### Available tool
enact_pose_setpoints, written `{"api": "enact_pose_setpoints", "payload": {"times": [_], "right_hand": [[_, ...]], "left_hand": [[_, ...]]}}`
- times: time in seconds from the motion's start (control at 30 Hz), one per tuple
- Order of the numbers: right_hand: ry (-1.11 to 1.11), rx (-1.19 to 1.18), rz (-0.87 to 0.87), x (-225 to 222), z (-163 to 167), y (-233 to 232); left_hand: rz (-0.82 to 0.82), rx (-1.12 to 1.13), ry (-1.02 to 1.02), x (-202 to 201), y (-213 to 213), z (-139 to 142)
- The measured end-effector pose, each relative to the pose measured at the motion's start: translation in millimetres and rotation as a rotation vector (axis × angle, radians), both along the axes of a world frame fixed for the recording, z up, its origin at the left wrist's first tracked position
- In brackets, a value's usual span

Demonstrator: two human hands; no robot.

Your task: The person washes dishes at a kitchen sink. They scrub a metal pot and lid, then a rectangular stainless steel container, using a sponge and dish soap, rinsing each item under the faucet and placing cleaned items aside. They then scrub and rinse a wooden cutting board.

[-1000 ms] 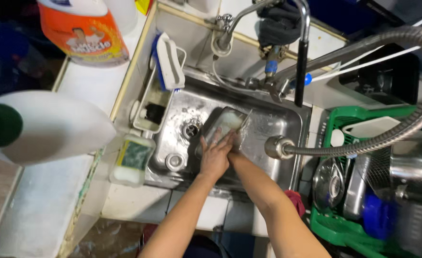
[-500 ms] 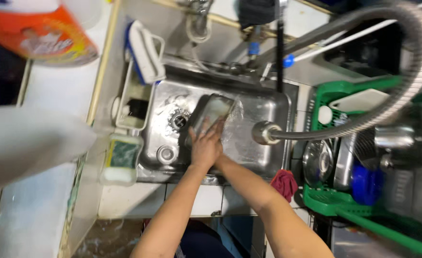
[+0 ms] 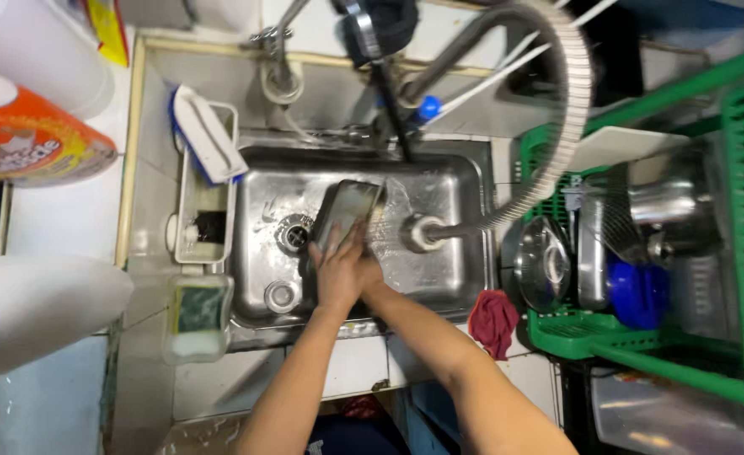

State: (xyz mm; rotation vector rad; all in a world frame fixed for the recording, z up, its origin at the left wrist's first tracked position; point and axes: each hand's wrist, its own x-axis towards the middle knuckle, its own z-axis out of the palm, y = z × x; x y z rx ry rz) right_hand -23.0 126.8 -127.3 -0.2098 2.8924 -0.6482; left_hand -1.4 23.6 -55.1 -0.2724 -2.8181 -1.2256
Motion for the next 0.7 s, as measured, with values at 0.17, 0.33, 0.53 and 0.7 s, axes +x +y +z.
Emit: {"api": "enact_pose_setpoints", "payload": {"times": [0.17, 0.33, 0.53, 0.7], "right_hand": [[-0.171, 0.219, -0.056, -11, 40, 75], [0.007, -0.047, -0.358, 9, 55, 137], [-0.006, -0.723, -0.694, 56, 47, 159], [0.009, -0.945, -0.827, 66, 56, 169]], "left_hand": [[-0.076, -0.164, -0.127, -5, -6, 11], [0.063, 0.219, -0.338, -14, -37, 8], [0.087, 0.333, -0.154, -13, -47, -11], [0.109, 0.301, -0.221, -23, -32, -10]]}}
